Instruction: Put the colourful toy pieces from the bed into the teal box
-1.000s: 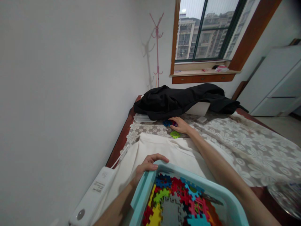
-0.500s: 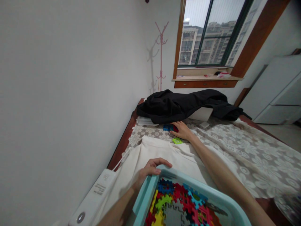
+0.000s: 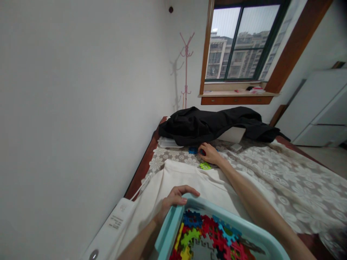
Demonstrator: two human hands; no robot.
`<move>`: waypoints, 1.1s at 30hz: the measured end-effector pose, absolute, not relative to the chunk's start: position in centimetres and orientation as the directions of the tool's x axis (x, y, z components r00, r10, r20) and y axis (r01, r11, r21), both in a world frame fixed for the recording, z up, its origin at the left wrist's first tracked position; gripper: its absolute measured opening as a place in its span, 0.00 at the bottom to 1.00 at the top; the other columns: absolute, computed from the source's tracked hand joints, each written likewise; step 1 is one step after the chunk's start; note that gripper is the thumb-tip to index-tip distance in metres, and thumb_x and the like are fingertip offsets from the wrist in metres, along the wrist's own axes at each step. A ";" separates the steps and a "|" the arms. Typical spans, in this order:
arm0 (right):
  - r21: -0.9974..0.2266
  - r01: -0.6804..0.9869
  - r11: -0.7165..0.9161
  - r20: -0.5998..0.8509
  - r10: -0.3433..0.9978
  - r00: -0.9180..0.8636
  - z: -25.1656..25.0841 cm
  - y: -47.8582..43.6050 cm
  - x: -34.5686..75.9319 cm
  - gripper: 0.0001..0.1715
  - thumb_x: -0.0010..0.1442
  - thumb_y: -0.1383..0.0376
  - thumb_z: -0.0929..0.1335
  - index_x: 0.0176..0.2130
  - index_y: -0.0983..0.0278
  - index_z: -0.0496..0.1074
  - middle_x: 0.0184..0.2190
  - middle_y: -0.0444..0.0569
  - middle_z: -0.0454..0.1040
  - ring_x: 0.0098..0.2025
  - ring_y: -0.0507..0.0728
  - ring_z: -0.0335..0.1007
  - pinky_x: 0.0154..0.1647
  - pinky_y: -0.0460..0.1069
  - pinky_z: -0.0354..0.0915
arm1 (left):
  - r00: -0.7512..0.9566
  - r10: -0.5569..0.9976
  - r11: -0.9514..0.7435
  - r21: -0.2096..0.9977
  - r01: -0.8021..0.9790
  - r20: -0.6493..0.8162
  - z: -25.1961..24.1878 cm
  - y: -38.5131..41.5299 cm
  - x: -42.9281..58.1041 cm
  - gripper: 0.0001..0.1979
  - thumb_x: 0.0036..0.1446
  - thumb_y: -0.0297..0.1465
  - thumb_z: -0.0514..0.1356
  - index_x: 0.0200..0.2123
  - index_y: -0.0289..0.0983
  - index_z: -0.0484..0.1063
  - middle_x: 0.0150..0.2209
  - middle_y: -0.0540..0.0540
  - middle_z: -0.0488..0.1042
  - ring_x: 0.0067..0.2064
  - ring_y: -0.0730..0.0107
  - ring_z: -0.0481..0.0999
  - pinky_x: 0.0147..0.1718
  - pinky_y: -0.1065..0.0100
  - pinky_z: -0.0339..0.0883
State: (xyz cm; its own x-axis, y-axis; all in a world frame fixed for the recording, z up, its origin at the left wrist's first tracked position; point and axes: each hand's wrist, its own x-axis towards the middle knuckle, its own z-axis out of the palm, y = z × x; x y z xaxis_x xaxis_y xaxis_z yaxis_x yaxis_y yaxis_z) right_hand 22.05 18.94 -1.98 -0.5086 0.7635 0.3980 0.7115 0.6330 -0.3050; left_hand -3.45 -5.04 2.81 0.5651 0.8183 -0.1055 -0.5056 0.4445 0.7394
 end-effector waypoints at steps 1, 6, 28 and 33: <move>-0.331 0.697 0.636 0.416 0.762 -0.497 -2.0 18.9 21.9 0.12 0.62 0.65 0.69 0.46 0.62 0.76 0.45 0.53 0.74 0.45 0.61 0.71 0.50 0.53 0.66 | 0.562 0.819 0.445 0.742 -0.501 -0.112 2.7 -5.0 -3.5 0.22 0.44 0.30 0.68 0.44 0.30 0.84 0.35 0.39 0.86 0.33 0.61 0.82 0.35 0.68 0.72; -0.378 0.672 0.637 0.455 0.759 -0.465 -2.2 18.6 20.6 0.22 0.68 0.60 0.65 0.59 0.62 0.71 0.54 0.57 0.74 0.54 0.64 0.69 0.58 0.57 0.64 | 0.513 0.848 0.430 0.740 -0.516 -0.135 2.1 -5.2 -3.4 0.22 0.42 0.31 0.68 0.43 0.29 0.83 0.34 0.38 0.85 0.31 0.61 0.82 0.32 0.68 0.72; -0.218 0.734 0.644 0.215 0.765 -0.607 -1.4 17.6 19.4 0.30 0.67 0.53 0.70 0.64 0.60 0.72 0.56 0.59 0.75 0.58 0.69 0.69 0.58 0.62 0.62 | 0.528 0.839 0.427 0.762 -0.486 -0.133 1.8 -4.9 -3.5 0.22 0.42 0.31 0.67 0.43 0.30 0.83 0.35 0.37 0.85 0.33 0.59 0.82 0.35 0.67 0.72; -0.223 0.736 0.640 0.242 0.767 -0.594 -1.6 17.5 19.4 0.27 0.65 0.54 0.71 0.60 0.61 0.74 0.54 0.58 0.75 0.57 0.68 0.69 0.58 0.60 0.62 | 0.554 0.821 0.447 0.763 -0.467 -0.142 3.0 -5.3 -3.9 0.21 0.45 0.31 0.67 0.45 0.30 0.83 0.37 0.39 0.85 0.35 0.61 0.82 0.38 0.68 0.72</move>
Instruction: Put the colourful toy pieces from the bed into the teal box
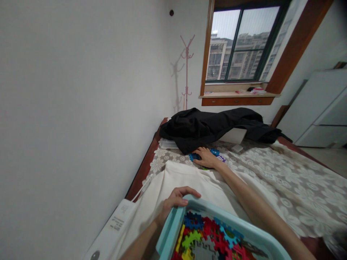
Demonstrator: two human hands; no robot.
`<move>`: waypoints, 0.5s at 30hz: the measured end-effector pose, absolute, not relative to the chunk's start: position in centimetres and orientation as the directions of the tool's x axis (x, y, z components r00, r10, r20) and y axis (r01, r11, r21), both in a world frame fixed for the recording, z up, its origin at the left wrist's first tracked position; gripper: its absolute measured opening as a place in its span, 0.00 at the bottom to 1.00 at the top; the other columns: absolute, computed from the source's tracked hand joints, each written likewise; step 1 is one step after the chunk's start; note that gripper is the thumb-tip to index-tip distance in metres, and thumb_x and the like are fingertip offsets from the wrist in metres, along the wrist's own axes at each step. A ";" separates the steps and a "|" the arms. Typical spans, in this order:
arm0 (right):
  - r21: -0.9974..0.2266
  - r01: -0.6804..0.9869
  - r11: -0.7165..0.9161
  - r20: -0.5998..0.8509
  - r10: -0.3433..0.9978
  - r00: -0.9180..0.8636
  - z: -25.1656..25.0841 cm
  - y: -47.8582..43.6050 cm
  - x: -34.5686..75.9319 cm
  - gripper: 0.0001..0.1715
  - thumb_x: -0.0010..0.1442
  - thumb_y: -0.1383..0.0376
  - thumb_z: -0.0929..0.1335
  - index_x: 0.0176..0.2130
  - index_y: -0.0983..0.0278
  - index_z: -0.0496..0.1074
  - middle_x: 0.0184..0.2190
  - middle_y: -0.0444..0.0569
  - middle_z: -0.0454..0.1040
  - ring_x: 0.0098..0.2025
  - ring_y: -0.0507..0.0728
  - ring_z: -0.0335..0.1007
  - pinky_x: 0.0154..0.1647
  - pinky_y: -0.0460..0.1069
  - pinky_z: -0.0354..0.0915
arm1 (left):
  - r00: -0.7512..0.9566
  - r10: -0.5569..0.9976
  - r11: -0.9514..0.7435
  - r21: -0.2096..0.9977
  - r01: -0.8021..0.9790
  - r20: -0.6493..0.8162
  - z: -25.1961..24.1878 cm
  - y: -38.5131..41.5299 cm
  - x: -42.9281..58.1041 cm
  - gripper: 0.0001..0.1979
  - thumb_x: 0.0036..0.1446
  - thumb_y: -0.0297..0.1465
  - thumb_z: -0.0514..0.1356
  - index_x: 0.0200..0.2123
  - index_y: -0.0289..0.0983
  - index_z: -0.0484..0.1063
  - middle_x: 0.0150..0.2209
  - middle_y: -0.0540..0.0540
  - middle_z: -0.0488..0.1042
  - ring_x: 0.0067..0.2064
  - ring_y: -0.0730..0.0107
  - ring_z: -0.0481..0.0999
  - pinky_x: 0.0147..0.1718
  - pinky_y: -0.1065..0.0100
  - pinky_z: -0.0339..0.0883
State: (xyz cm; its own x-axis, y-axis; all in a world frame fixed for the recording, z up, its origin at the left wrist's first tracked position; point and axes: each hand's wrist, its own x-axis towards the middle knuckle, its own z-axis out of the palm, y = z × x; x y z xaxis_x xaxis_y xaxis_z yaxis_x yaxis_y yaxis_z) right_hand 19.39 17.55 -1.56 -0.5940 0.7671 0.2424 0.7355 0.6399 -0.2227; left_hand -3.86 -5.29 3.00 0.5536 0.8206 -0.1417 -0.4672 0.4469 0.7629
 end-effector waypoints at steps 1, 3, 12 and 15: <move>-0.244 0.727 0.642 0.263 0.765 -0.588 -1.6 17.6 19.4 0.25 0.66 0.54 0.71 0.58 0.62 0.74 0.54 0.58 0.76 0.57 0.68 0.70 0.57 0.60 0.62 | 0.567 0.812 0.454 0.764 -0.459 -0.142 3.2 -5.3 -3.9 0.21 0.46 0.30 0.67 0.46 0.30 0.83 0.38 0.39 0.85 0.36 0.61 0.82 0.38 0.68 0.72; -0.272 0.707 0.652 0.317 0.755 -0.574 -1.6 17.6 19.5 0.22 0.66 0.56 0.70 0.57 0.62 0.73 0.53 0.56 0.77 0.55 0.66 0.71 0.57 0.59 0.62 | 0.572 0.808 0.457 0.762 -0.459 -0.141 3.2 -5.2 -3.9 0.21 0.46 0.30 0.68 0.45 0.30 0.83 0.38 0.39 0.86 0.36 0.62 0.83 0.38 0.68 0.73; -0.226 0.759 0.610 0.453 0.756 -0.472 -1.7 17.7 19.7 0.12 0.67 0.64 0.65 0.49 0.63 0.73 0.46 0.55 0.77 0.49 0.64 0.71 0.52 0.55 0.63 | 0.562 0.819 0.445 0.750 -0.489 -0.119 3.3 -5.1 -3.6 0.21 0.44 0.29 0.67 0.44 0.30 0.84 0.35 0.40 0.86 0.33 0.63 0.82 0.36 0.69 0.74; -0.228 0.830 0.508 0.397 0.827 -0.397 -1.6 17.6 19.6 0.16 0.68 0.55 0.68 0.49 0.63 0.72 0.41 0.53 0.78 0.45 0.65 0.73 0.49 0.55 0.62 | 0.597 0.792 0.474 0.748 -0.465 -0.131 4.5 -5.4 -4.0 0.20 0.47 0.28 0.66 0.46 0.30 0.84 0.38 0.40 0.86 0.38 0.62 0.84 0.42 0.67 0.74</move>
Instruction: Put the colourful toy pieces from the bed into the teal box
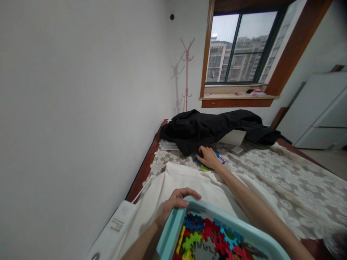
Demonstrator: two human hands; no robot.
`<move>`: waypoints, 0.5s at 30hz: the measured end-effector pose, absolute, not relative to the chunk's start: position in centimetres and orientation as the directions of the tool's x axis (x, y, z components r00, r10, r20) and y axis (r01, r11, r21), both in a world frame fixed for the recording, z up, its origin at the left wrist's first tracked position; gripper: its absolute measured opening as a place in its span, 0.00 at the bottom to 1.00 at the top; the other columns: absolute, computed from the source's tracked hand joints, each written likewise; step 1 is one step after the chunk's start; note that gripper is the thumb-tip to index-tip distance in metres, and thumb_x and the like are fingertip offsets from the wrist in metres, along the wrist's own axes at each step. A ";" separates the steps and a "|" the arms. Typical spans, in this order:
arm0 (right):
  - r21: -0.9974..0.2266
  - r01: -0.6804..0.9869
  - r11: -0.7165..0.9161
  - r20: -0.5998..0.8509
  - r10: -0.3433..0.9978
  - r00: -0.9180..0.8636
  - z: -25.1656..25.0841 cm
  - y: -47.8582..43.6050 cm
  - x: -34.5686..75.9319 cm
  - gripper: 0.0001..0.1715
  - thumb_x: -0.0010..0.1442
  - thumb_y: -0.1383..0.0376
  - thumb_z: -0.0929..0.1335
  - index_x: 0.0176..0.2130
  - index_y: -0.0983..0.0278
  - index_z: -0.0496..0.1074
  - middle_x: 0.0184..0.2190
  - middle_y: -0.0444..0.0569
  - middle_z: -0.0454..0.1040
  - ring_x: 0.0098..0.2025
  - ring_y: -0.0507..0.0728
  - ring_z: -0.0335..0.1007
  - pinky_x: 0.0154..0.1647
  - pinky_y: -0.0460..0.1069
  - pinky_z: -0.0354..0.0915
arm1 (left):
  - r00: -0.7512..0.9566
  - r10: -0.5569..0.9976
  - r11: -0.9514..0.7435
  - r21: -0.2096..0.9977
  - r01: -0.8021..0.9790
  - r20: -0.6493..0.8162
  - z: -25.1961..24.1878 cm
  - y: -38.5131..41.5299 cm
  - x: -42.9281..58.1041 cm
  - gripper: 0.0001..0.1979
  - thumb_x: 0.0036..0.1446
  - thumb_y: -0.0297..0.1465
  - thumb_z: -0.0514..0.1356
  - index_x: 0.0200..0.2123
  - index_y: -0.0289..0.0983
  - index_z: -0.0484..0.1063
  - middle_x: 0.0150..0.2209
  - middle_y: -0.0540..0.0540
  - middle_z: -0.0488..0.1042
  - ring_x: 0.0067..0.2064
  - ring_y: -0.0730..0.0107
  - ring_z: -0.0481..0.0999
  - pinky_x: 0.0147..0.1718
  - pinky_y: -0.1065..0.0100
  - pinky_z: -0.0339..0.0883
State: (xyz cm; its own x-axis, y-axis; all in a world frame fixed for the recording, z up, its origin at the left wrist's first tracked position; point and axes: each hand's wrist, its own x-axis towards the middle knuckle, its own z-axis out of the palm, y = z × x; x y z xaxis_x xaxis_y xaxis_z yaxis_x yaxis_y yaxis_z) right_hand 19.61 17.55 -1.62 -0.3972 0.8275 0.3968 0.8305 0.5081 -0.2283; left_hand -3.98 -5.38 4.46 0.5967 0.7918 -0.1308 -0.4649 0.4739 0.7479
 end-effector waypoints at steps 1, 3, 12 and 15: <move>-0.221 0.844 0.488 0.378 0.841 -0.387 -1.6 17.5 19.6 0.19 0.68 0.53 0.68 0.50 0.63 0.73 0.42 0.54 0.79 0.46 0.65 0.73 0.49 0.55 0.62 | 0.599 0.790 0.476 0.747 -0.465 -0.130 4.7 -5.5 -4.1 0.20 0.47 0.28 0.66 0.46 0.30 0.83 0.39 0.40 0.86 0.38 0.61 0.84 0.42 0.67 0.74; -0.204 0.855 0.476 0.352 0.851 -0.390 -1.5 17.6 19.6 0.22 0.68 0.52 0.68 0.54 0.63 0.74 0.46 0.56 0.79 0.48 0.65 0.74 0.50 0.54 0.61 | 0.597 0.792 0.474 0.747 -0.466 -0.129 4.9 -5.5 -4.1 0.21 0.48 0.28 0.66 0.47 0.30 0.83 0.39 0.39 0.86 0.38 0.61 0.84 0.42 0.67 0.74; -0.282 0.809 0.516 0.304 0.848 -0.434 -1.9 18.2 20.0 0.12 0.69 0.62 0.66 0.44 0.65 0.76 0.41 0.53 0.80 0.44 0.59 0.75 0.46 0.49 0.62 | 0.597 0.794 0.458 0.762 -0.458 -0.118 4.6 -5.4 -4.0 0.21 0.47 0.28 0.66 0.47 0.29 0.83 0.39 0.38 0.86 0.38 0.60 0.84 0.41 0.68 0.73; -0.283 0.822 0.493 0.321 0.857 -0.403 -1.9 18.3 20.1 0.13 0.69 0.63 0.64 0.46 0.65 0.75 0.39 0.52 0.80 0.42 0.59 0.74 0.45 0.50 0.61 | 0.592 0.797 0.459 0.759 -0.462 -0.121 4.7 -5.5 -4.0 0.21 0.48 0.28 0.66 0.47 0.30 0.83 0.39 0.38 0.86 0.39 0.59 0.84 0.42 0.67 0.73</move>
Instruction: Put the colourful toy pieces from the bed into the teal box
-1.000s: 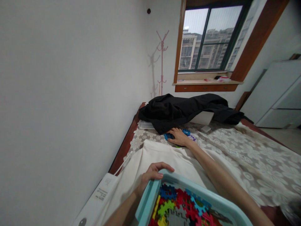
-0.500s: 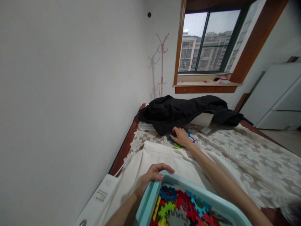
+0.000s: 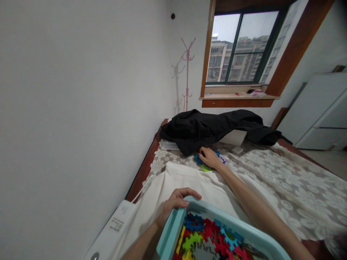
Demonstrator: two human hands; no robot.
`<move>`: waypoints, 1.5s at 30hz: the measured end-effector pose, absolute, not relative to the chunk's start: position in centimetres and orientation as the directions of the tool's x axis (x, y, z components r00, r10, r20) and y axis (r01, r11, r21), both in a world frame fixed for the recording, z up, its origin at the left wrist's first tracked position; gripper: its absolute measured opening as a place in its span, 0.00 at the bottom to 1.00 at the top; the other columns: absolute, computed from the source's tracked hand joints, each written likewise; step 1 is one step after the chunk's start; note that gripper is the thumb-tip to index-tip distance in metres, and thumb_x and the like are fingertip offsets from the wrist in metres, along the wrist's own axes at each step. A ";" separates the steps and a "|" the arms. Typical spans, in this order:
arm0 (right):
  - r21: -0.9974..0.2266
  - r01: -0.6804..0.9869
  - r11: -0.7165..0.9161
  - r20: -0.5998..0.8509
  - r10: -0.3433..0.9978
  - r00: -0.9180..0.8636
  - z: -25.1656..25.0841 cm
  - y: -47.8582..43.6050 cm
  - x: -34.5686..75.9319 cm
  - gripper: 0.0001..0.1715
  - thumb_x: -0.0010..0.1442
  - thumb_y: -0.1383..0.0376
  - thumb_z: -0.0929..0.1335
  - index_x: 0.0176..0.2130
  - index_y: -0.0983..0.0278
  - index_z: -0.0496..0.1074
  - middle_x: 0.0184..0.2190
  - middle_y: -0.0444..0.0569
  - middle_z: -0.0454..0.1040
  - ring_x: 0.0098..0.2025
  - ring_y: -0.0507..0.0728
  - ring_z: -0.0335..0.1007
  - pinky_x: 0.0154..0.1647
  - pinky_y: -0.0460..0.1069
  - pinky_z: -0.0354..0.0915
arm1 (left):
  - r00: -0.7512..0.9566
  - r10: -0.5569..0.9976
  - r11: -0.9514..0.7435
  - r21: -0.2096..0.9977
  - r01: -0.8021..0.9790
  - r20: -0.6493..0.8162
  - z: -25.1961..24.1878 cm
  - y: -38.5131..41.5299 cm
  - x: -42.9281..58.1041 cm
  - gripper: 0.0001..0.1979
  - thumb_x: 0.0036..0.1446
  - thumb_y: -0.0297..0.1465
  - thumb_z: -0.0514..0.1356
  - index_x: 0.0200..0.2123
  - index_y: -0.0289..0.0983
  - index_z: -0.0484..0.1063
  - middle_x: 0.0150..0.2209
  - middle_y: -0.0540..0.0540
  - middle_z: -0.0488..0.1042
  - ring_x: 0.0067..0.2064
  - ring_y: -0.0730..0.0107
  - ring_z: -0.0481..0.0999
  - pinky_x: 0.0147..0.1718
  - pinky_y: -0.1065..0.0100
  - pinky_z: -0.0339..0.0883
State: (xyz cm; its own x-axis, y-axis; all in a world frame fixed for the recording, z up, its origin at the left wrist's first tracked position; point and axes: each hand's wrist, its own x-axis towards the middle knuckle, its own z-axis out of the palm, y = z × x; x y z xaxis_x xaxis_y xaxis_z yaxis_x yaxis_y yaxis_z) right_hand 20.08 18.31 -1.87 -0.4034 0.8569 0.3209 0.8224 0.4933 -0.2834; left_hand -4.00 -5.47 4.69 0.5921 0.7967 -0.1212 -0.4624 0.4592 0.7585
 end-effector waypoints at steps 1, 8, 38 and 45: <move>-0.284 0.822 0.494 0.324 0.856 -0.403 -1.8 18.3 20.1 0.13 0.68 0.64 0.64 0.46 0.65 0.76 0.39 0.52 0.80 0.43 0.59 0.74 0.45 0.49 0.61 | 0.594 0.795 0.463 0.757 -0.462 -0.124 4.8 -5.5 -4.0 0.21 0.48 0.28 0.66 0.47 0.30 0.83 0.39 0.39 0.86 0.38 0.60 0.83 0.42 0.67 0.73; -0.295 0.827 0.479 0.343 0.861 -0.376 -1.4 18.0 20.1 0.20 0.69 0.56 0.64 0.32 0.63 0.78 0.38 0.54 0.80 0.42 0.59 0.75 0.44 0.49 0.61 | 0.581 0.802 0.466 0.751 -0.468 -0.137 4.9 -5.6 -3.9 0.20 0.47 0.28 0.66 0.46 0.30 0.84 0.38 0.39 0.86 0.38 0.63 0.83 0.41 0.69 0.72; -0.248 0.954 0.171 0.279 0.955 -0.099 -1.2 18.9 25.0 0.18 0.65 0.60 0.66 0.46 0.64 0.82 0.48 0.58 0.80 0.49 0.64 0.75 0.46 0.51 0.64 | 0.599 0.794 0.462 0.744 -0.482 -0.105 4.4 -5.4 -4.0 0.21 0.48 0.28 0.67 0.47 0.29 0.83 0.38 0.37 0.86 0.38 0.61 0.84 0.42 0.67 0.74; -0.282 0.943 0.178 0.259 0.960 -0.104 -1.3 19.2 24.8 0.15 0.65 0.61 0.65 0.41 0.64 0.81 0.47 0.57 0.81 0.45 0.61 0.76 0.43 0.49 0.63 | 0.592 0.796 0.455 0.772 -0.444 -0.128 4.2 -5.3 -4.2 0.21 0.48 0.29 0.67 0.47 0.30 0.83 0.40 0.37 0.86 0.38 0.59 0.84 0.41 0.67 0.73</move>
